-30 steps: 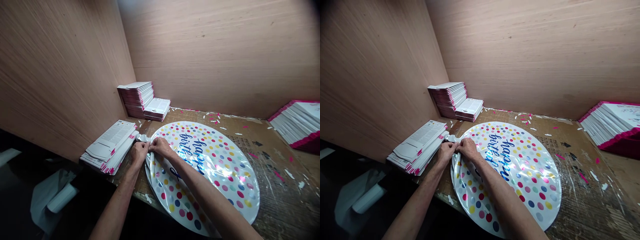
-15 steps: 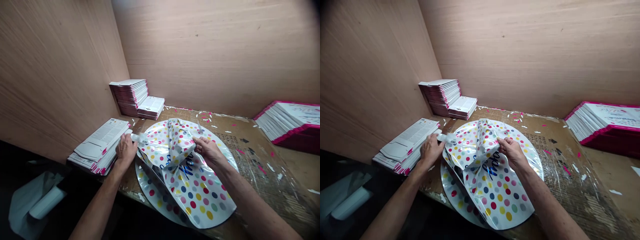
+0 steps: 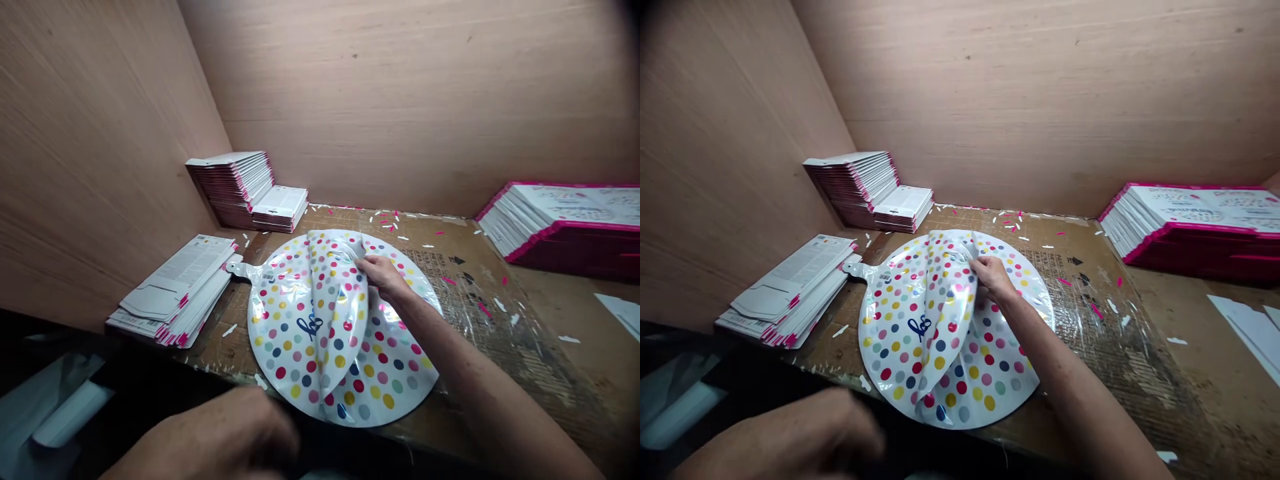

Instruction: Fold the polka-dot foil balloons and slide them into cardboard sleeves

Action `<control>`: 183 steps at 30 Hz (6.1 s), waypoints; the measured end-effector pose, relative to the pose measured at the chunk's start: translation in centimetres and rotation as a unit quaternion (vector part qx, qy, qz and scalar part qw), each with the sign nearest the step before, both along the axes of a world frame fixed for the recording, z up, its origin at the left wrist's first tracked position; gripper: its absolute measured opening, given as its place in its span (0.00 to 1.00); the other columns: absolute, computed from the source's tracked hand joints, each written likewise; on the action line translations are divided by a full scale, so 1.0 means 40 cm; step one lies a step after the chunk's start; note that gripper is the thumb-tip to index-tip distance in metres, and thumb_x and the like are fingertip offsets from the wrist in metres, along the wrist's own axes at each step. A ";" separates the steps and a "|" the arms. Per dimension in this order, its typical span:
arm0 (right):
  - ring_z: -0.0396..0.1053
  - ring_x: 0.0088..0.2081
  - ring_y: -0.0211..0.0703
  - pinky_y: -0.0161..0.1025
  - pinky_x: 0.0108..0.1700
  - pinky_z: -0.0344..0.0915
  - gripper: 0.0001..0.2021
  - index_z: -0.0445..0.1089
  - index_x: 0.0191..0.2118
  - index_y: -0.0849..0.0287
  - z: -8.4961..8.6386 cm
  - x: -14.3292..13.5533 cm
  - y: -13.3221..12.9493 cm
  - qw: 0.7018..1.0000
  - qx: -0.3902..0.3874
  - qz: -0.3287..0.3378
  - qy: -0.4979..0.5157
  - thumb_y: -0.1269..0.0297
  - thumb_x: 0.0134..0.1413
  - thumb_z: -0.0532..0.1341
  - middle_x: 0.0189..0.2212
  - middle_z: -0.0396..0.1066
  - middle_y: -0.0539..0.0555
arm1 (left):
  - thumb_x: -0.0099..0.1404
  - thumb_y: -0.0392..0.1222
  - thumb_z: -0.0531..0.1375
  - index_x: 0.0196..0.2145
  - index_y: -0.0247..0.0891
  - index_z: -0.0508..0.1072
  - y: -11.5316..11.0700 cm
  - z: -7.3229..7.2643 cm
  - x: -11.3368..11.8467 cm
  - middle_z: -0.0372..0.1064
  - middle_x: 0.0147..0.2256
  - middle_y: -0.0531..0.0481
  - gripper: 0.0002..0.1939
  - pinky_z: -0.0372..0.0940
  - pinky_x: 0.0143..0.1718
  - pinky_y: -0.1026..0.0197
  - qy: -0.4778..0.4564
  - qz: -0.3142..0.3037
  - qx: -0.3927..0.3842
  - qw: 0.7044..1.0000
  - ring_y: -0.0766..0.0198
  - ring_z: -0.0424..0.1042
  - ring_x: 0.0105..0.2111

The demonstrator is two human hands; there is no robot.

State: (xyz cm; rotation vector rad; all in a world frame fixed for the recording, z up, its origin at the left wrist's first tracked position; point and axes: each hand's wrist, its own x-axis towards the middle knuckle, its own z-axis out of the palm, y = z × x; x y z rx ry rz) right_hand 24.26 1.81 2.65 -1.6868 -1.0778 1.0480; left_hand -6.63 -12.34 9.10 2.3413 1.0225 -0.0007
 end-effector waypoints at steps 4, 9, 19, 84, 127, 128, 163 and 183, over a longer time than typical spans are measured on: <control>0.66 0.24 0.43 0.37 0.26 0.62 0.08 0.66 0.26 0.59 -0.017 0.104 -0.091 0.990 -0.008 -0.043 -0.135 0.60 0.46 0.60 0.18 0.64 0.49 | 0.72 0.54 0.45 0.61 0.40 0.63 0.076 -0.057 0.214 0.66 0.58 0.40 0.27 0.61 0.58 0.51 -0.039 0.053 0.184 0.981 0.53 0.66 0.57; 0.67 0.52 0.55 0.48 0.53 0.63 0.22 0.63 0.56 0.63 -0.001 0.135 -0.202 0.921 0.098 -0.072 -0.369 0.59 0.59 0.55 0.52 0.67 0.66 | 0.66 0.65 0.49 0.63 0.32 0.60 0.066 -0.234 0.395 0.53 0.64 0.30 0.39 0.53 0.60 0.35 -0.015 0.089 0.292 0.952 0.38 0.50 0.65; 0.52 0.64 0.59 0.55 0.63 0.49 0.25 0.63 0.60 0.65 -0.067 0.116 -0.145 0.790 0.145 0.238 -0.546 0.53 0.67 0.49 0.64 0.55 0.68 | 0.62 0.54 0.58 0.51 0.33 0.66 -0.129 -0.222 0.242 0.59 0.61 0.30 0.26 0.64 0.55 0.41 -0.081 0.153 0.348 0.922 0.41 0.55 0.64; 0.52 0.66 0.55 0.53 0.64 0.51 0.25 0.58 0.63 0.69 -0.090 -0.099 0.249 0.781 0.236 0.299 -0.495 0.58 0.68 0.49 0.65 0.54 0.67 | 0.68 0.57 0.50 0.62 0.20 0.55 -0.067 -0.344 0.202 0.55 0.62 0.25 0.38 0.54 0.60 0.46 0.032 0.175 0.437 0.882 0.43 0.50 0.65; 0.45 0.68 0.50 0.55 0.65 0.54 0.30 0.49 0.68 0.60 -0.022 0.223 -0.254 0.622 0.324 0.373 -0.608 0.76 0.61 0.50 0.67 0.49 0.63 | 0.66 0.65 0.49 0.65 0.35 0.54 0.295 -0.218 0.412 0.51 0.66 0.36 0.40 0.44 0.64 0.38 -0.059 -0.159 0.217 0.961 0.43 0.45 0.67; 0.46 0.68 0.50 0.55 0.65 0.53 0.29 0.51 0.68 0.59 -0.026 0.224 -0.252 0.630 0.314 0.384 -0.597 0.75 0.61 0.51 0.67 0.50 0.62 | 0.66 0.64 0.50 0.65 0.35 0.56 0.289 -0.219 0.415 0.52 0.65 0.35 0.39 0.44 0.64 0.38 -0.067 -0.164 0.221 0.959 0.43 0.46 0.67; 0.68 0.24 0.47 0.38 0.27 0.60 0.22 0.69 0.22 0.60 -0.073 0.247 -0.099 0.925 -0.011 -0.025 -0.380 0.51 0.56 0.49 0.19 0.69 0.56 | 0.70 0.51 0.49 0.63 0.34 0.58 0.418 -0.211 0.375 0.53 0.65 0.36 0.29 0.51 0.63 0.44 -0.035 0.141 0.309 0.940 0.45 0.49 0.66; 0.76 0.40 0.45 0.38 0.42 0.70 0.22 0.71 0.52 0.58 0.021 0.356 -0.195 0.800 0.146 0.194 -0.548 0.76 0.55 0.49 0.44 0.77 0.57 | 0.70 0.63 0.35 0.67 0.40 0.53 0.512 -0.274 0.386 0.45 0.68 0.41 0.37 0.38 0.66 0.43 0.013 0.155 0.202 0.967 0.46 0.40 0.68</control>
